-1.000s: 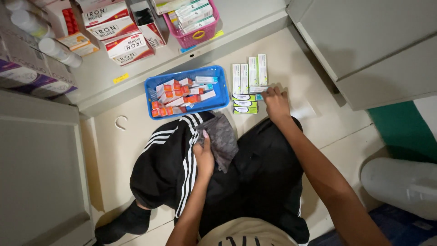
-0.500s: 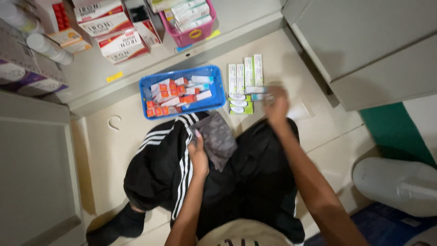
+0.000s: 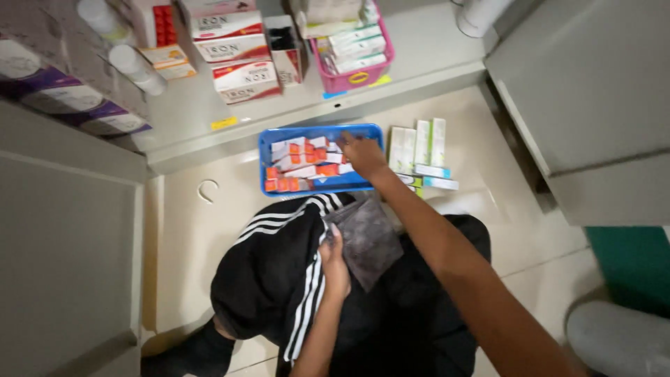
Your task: The person sits on the floor and wipes small medicine boxes with a cloth, then places them on the floor. They repeatedly pick up boxes from a blue basket, wipe them, and set them down in a row.
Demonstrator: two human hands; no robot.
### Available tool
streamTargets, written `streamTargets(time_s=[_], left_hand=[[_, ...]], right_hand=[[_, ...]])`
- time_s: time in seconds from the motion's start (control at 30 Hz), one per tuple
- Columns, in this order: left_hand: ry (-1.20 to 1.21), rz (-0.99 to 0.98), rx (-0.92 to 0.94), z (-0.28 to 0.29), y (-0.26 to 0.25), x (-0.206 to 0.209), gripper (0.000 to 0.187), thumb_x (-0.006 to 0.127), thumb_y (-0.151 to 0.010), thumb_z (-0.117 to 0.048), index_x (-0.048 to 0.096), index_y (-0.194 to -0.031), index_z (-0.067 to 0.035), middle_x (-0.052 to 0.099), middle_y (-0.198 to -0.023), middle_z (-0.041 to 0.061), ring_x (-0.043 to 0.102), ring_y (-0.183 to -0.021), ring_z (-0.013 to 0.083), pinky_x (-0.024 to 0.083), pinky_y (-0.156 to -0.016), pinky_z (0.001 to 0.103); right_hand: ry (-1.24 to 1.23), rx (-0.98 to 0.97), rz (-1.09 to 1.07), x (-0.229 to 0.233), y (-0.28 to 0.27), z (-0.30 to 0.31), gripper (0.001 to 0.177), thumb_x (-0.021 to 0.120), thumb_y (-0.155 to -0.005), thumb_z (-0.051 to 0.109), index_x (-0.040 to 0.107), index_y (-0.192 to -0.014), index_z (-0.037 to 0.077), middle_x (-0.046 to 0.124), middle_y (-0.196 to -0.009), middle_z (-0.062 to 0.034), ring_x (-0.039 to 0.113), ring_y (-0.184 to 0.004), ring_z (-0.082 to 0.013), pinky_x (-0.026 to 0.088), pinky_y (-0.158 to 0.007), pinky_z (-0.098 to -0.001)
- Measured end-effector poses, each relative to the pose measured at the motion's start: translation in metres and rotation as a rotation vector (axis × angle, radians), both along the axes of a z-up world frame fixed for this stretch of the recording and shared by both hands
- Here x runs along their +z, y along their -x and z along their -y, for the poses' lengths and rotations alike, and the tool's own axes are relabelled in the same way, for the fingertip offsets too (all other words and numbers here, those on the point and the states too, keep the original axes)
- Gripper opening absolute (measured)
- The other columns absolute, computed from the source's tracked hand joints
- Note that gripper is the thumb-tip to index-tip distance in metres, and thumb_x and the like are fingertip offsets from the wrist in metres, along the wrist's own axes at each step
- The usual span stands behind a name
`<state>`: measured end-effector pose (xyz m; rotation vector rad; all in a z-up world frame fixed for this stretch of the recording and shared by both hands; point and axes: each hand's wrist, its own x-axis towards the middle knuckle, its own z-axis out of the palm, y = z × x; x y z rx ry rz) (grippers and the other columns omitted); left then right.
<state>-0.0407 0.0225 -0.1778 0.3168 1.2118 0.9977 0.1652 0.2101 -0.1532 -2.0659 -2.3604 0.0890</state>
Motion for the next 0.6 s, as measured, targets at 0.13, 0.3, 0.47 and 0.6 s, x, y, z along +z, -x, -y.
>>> streamTargets(time_s=[0.13,0.3,0.47,0.6], left_hand=[[0.002,0.038,0.038,-0.004,-0.005,-0.013,0.041,0.073,-0.095,-0.041,0.066,-0.105,-0.002,0.07,-0.091,0.014,0.071,-0.079,0.0221,0.062,-0.075,0.038],[-0.006,0.073,0.016,-0.008,-0.005,0.009,0.042,0.068,-0.098,-0.041,0.07,-0.108,-0.001,0.073,-0.095,0.015,0.072,-0.084,0.022,0.062,-0.077,0.038],[0.025,0.08,0.105,-0.02,-0.005,0.069,0.061,0.067,-0.096,-0.05,0.053,-0.129,0.0,0.062,-0.119,0.021,0.064,-0.107,0.0296,0.053,-0.096,0.045],[-0.001,0.068,0.142,-0.023,-0.013,0.135,0.078,0.063,-0.094,-0.057,0.037,-0.143,-0.002,0.049,-0.141,0.025,0.054,-0.129,0.0367,0.042,-0.114,0.049]], right_hand=[[-0.182,0.07,0.184,-0.031,-0.014,-0.016,0.027,0.072,-0.088,0.015,0.071,-0.115,0.015,0.069,-0.118,0.0002,0.076,-0.068,-0.0292,0.062,-0.057,-0.0468],[-0.178,-0.195,-0.441,0.041,-0.006,0.016,0.044,0.085,-0.081,0.043,0.067,-0.104,0.01,0.071,-0.088,-0.0161,0.072,-0.084,-0.0459,0.058,-0.072,-0.0591],[-0.31,-0.471,-1.474,0.111,0.002,0.088,0.054,0.075,-0.082,-0.008,0.049,-0.128,0.002,0.062,-0.077,-0.0083,0.071,-0.062,-0.0217,0.06,-0.061,-0.0303],[-0.145,-0.705,-1.758,0.121,-0.008,0.158,0.045,0.069,-0.081,-0.009,0.066,-0.125,-0.001,0.072,-0.079,-0.016,0.077,-0.066,-0.0279,0.067,-0.064,-0.0392]])
